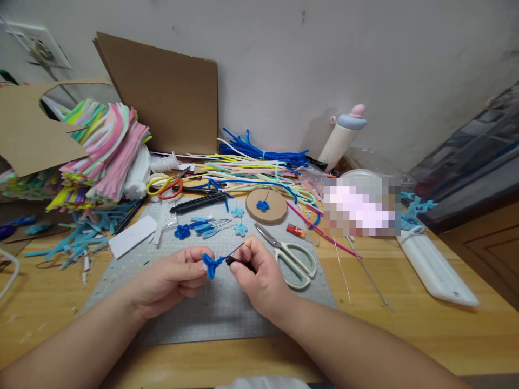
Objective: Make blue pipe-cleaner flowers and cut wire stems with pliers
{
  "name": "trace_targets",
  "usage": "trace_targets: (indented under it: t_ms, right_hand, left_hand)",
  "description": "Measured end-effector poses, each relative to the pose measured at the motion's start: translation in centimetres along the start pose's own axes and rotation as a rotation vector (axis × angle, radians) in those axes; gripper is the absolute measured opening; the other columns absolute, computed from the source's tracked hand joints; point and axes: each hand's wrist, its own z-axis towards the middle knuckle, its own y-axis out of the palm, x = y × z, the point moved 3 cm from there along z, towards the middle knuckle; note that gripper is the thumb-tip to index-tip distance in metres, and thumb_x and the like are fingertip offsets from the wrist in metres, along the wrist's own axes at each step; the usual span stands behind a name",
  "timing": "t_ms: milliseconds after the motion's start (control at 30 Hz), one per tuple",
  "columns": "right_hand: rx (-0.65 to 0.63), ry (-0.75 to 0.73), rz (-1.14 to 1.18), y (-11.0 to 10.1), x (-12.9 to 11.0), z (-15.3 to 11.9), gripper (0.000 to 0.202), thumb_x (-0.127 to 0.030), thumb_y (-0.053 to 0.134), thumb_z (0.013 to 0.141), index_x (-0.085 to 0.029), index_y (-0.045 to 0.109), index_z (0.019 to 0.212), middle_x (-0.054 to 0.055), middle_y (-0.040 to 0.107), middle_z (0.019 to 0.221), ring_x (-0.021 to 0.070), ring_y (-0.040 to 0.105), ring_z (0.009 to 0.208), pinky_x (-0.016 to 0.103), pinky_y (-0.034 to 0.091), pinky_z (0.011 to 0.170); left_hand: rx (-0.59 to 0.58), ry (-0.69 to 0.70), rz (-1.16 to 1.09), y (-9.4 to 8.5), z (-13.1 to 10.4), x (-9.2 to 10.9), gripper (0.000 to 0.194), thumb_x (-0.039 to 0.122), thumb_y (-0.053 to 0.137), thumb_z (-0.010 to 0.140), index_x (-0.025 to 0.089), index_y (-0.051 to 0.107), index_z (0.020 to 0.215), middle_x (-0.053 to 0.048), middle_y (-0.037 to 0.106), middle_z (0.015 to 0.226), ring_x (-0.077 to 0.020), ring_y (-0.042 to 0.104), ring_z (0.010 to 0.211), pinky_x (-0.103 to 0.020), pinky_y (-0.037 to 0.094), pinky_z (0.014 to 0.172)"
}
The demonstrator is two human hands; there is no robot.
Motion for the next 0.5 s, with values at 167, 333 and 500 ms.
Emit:
trace_targets:
  t_ms: [167,333,500]
  right_hand:
    - [-0.011,0.033,-0.003,0.31,-0.04,-0.06,0.027,-0.025,0.056,0.076,-0.023,0.03,0.073,-0.005,0.034,0.067,0.0088,0.026,0.053,0.023,0.02,0.046]
    - [-0.015,0.017,0.013,0.3,-0.02,-0.09,0.026,-0.023,0.056,0.076,-0.023,0.03,0.072,-0.005,0.035,0.067,0.009,0.026,0.053,0.023,0.021,0.047]
    - [-0.023,0.014,0.003,0.28,-0.08,-0.13,0.026,-0.025,0.057,0.076,-0.023,0.031,0.073,-0.005,0.036,0.068,0.009,0.027,0.054,0.023,0.021,0.047]
  left_hand:
    - [0.001,-0.002,0.005,0.04,-0.03,-0.02,0.024,0.029,0.072,0.07,0.016,0.053,0.078,0.01,0.025,0.048,-0.0044,0.011,0.044,-0.02,0.008,0.043]
    - [0.001,0.0,0.002,0.06,0.01,0.0,0.025,0.029,0.072,0.07,0.016,0.053,0.078,0.01,0.025,0.049,-0.0045,0.01,0.044,-0.02,0.008,0.042]
    - [-0.009,0.003,-0.001,-0.03,0.03,-0.09,0.023,0.028,0.071,0.071,0.016,0.053,0.078,0.01,0.025,0.049,-0.0046,0.01,0.045,-0.02,0.008,0.043]
